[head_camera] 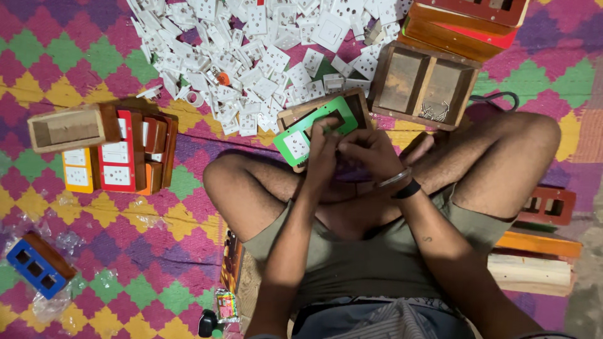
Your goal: The person sits on a colorful mat and assembles small white electrical components into red and green plastic frames. They place components into slots, secure them with metal pins from a wooden box, and set the completed frames aside.
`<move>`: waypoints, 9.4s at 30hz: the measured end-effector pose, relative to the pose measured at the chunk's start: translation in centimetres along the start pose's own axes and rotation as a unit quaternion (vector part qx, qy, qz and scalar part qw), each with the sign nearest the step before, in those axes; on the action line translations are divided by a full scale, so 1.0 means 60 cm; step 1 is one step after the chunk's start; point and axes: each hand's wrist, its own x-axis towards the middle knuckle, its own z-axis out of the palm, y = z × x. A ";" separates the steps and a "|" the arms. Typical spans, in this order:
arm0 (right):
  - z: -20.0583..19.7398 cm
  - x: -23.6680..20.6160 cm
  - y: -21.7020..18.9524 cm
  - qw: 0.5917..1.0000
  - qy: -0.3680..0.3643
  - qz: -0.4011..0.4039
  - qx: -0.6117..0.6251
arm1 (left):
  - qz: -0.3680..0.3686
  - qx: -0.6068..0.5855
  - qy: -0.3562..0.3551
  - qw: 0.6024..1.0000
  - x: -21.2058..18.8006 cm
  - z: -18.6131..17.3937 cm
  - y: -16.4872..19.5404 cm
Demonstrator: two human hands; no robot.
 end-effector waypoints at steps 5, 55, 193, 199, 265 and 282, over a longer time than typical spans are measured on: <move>-0.010 0.006 -0.001 0.998 0.043 0.046 0.029 | -0.077 -0.128 -0.014 0.989 0.002 0.008 0.010; 0.004 0.010 0.018 0.994 0.049 -0.010 -0.093 | -0.162 -0.208 0.039 0.964 -0.019 -0.031 -0.003; 0.215 0.098 0.016 0.779 -0.096 -0.076 -0.615 | 0.020 -0.212 0.218 0.952 -0.016 -0.155 0.065; 0.188 0.089 0.026 0.832 -0.090 -0.142 -0.528 | 0.029 -0.207 0.215 0.954 -0.013 -0.154 0.061; 0.173 0.098 0.026 0.890 0.130 -0.294 -0.324 | 0.015 -0.287 0.168 0.943 -0.026 -0.126 0.032; 0.180 0.091 0.021 0.920 0.130 -0.254 -0.271 | -0.022 -0.295 0.182 0.938 -0.026 -0.126 0.038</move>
